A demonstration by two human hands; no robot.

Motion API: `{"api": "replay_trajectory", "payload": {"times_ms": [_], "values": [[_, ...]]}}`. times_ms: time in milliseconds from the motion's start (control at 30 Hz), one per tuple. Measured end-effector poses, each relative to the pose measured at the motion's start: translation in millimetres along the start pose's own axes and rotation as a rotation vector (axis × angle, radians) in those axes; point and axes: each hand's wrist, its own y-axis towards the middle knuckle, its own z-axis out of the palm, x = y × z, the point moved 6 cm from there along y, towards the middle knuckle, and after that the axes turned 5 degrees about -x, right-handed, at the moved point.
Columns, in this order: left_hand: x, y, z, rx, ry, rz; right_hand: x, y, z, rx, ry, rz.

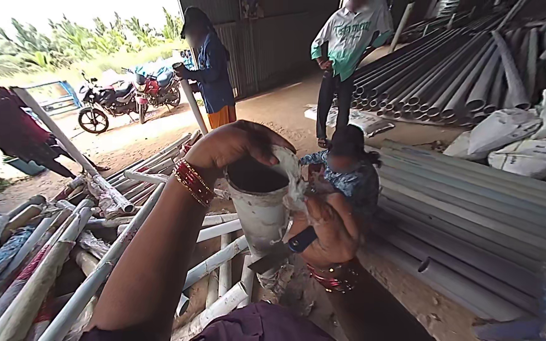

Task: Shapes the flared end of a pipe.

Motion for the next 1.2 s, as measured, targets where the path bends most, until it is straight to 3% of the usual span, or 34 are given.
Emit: {"api": "replay_trajectory", "payload": {"times_ms": [100,233,333,433,600,700,1100,1200], "values": [[2,0,-2,0.012,-0.008,0.007,-4,-3,4,0.082,0.022,0.042],[2,-3,-8,-0.005,0.023,0.008,-15,-22,2,0.198,0.213,0.239],[3,-4,-8,-0.008,0.003,-0.005,-17,-21,-6,0.15,0.3,0.368],[3,-4,-5,-0.012,-0.003,-0.013,-8,-9,-4,0.102,0.324,0.261],[1,-2,-1,-0.028,-0.02,-0.009,3,-6,-2,0.029,0.116,0.069],[2,-2,-2,-0.037,-0.026,-0.013,2,-3,5,0.056,0.045,0.093],[-10,-11,24,-0.002,0.078,-0.038,18,-10,-23,0.325,0.416,0.306],[-12,-3,26,-0.098,0.087,-0.035,47,-13,-28,0.453,0.501,0.22]]}}
